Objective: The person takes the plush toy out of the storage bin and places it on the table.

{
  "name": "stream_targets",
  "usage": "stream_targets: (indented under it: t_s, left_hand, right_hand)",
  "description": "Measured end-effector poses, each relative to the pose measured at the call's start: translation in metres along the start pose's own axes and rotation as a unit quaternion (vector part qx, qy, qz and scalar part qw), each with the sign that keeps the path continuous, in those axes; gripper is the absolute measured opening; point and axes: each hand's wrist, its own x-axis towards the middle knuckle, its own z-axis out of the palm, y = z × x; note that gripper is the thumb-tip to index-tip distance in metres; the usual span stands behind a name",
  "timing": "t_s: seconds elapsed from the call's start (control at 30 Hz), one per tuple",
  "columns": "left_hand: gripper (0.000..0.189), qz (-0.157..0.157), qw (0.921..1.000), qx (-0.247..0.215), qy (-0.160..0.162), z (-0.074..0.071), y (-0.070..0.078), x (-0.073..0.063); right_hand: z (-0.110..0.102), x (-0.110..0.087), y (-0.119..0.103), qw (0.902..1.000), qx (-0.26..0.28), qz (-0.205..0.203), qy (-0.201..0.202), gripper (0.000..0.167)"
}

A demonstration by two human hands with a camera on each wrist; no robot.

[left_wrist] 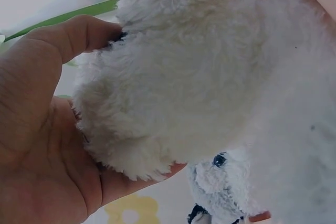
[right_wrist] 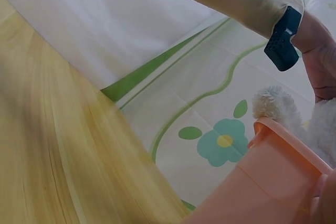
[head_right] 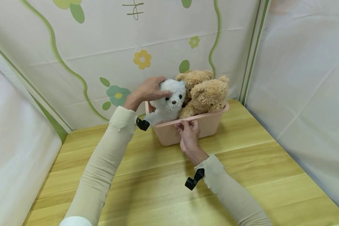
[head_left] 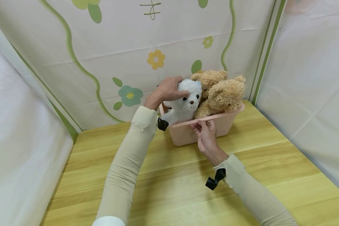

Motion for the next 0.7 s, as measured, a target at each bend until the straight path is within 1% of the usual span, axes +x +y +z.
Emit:
stream_targets:
  t_s: [0.3,0.43,0.7]
  left_hand:
    - [0.051,0.006,0.9999,-0.010,-0.002,-0.0007,-0.0020,0.0002]
    - [0.051,0.009,0.9999,-0.007,-0.004,-0.0014,-0.0028,0.0014]
    - [0.051,0.005,0.9999,-0.001,-0.012,-0.0023,-0.0014,0.0036]
  right_hand:
    - [0.0004,-0.0027,-0.0004,0.9999,0.003,-0.005,-0.010,0.013]
    - [0.0008,-0.0037,-0.0007,0.9999,0.003,-0.006,-0.014,0.013]
    - [-0.0001,-0.0030,-0.0004,0.9999,0.006,-0.010,-0.012,0.012]
